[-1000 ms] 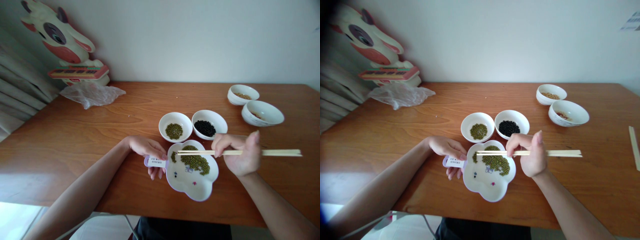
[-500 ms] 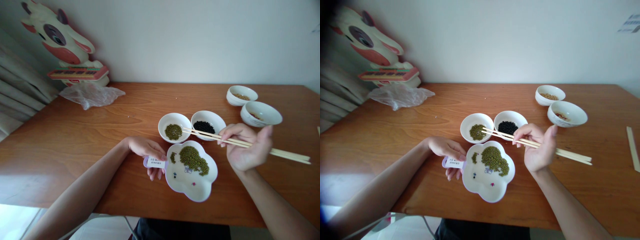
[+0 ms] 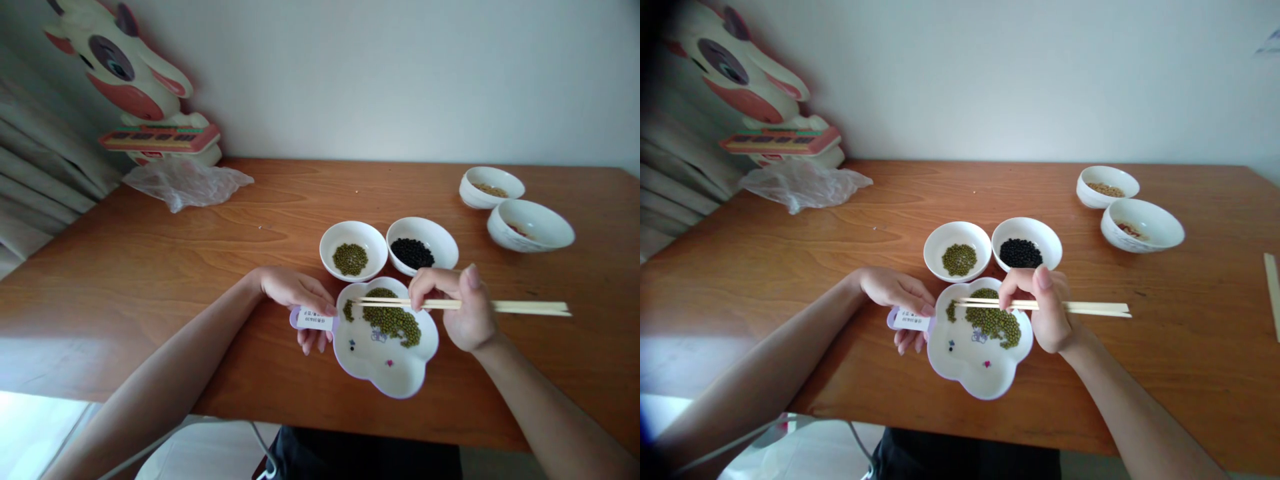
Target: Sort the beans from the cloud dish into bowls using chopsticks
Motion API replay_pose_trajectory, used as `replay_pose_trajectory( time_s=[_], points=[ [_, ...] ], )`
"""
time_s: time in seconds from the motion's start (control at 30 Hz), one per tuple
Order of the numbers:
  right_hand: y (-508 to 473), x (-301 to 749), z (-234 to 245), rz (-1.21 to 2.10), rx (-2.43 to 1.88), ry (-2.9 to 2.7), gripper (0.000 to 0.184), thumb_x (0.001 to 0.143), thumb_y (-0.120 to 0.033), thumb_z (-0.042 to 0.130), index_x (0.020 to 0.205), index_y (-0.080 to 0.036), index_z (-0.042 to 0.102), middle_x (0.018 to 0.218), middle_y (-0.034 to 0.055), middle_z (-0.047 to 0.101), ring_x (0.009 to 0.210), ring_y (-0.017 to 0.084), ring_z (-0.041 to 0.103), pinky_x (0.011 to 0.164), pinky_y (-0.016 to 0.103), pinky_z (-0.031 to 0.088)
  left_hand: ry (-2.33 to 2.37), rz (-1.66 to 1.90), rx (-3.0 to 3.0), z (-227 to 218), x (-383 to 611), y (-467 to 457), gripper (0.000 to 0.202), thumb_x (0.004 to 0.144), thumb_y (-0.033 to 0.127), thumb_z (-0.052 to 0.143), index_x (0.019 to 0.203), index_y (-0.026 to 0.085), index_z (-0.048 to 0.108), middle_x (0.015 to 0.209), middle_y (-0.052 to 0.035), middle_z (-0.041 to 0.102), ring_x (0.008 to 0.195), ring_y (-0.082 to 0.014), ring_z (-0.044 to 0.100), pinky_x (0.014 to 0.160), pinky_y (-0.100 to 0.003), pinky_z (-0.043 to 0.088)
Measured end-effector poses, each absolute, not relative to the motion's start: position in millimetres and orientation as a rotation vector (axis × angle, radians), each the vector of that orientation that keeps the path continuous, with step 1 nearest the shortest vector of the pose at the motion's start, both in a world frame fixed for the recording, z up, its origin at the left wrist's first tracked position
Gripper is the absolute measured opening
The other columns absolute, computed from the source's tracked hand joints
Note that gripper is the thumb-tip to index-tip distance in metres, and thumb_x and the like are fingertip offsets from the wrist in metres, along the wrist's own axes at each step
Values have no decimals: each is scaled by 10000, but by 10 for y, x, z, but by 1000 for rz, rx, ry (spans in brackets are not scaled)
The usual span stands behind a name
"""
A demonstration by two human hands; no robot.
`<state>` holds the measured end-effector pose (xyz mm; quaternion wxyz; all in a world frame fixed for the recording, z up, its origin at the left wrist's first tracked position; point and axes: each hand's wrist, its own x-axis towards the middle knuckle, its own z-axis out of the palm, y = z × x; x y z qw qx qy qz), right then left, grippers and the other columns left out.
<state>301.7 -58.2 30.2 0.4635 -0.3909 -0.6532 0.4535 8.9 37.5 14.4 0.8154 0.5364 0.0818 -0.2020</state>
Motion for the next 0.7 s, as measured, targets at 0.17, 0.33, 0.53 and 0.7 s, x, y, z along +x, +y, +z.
replay_pose_trajectory(
  time_s=[0.17, 0.33, 0.53, 0.7],
  points=[
    [-563, 3037, 269, 1121, -961, -1606, 760, 1009, -668, 198, 649, -229, 702, 611, 65, 629, 606, 221, 559, 594, 378, 380, 195, -438, 1164, 160, 82, 379, 431, 1047, 452, 465, 1164, 126, 722, 908, -113, 768, 750, -181, 753, 647, -241, 584],
    [-556, 3030, 252, 1093, -993, -1646, 795, 1002, -693, 166, 640, -221, 693, 600, 61, 622, 590, 205, 570, 583, 362, 389, 184, -397, 1245, 173, 84, 376, 452, 1036, 478, 482, 1036, 119, 756, 768, -87, 750, 695, -182, 745, 654, -249, 589],
    [-564, 3012, 238, 1050, -976, -1693, 778, 1011, -675, 164, 652, -229, 690, 610, 59, 625, 587, 202, 575, 576, 367, 390, 171, -414, 1218, 189, 82, 372, 458, 1062, 430, 436, 1090, 70, 719, 850, -112, 759, 711, -175, 734, 700, -265, 593],
    [-575, 3003, 244, 1059, -951, -1703, 753, 1005, -680, 183, 668, -234, 687, 630, 64, 627, 602, 213, 569, 591, 376, 381, 200, -439, 1164, 199, 86, 371, 443, 1066, 390, 436, 1170, 29, 669, 941, -141, 761, 689, -171, 721, 691, -276, 589]
  ],
)
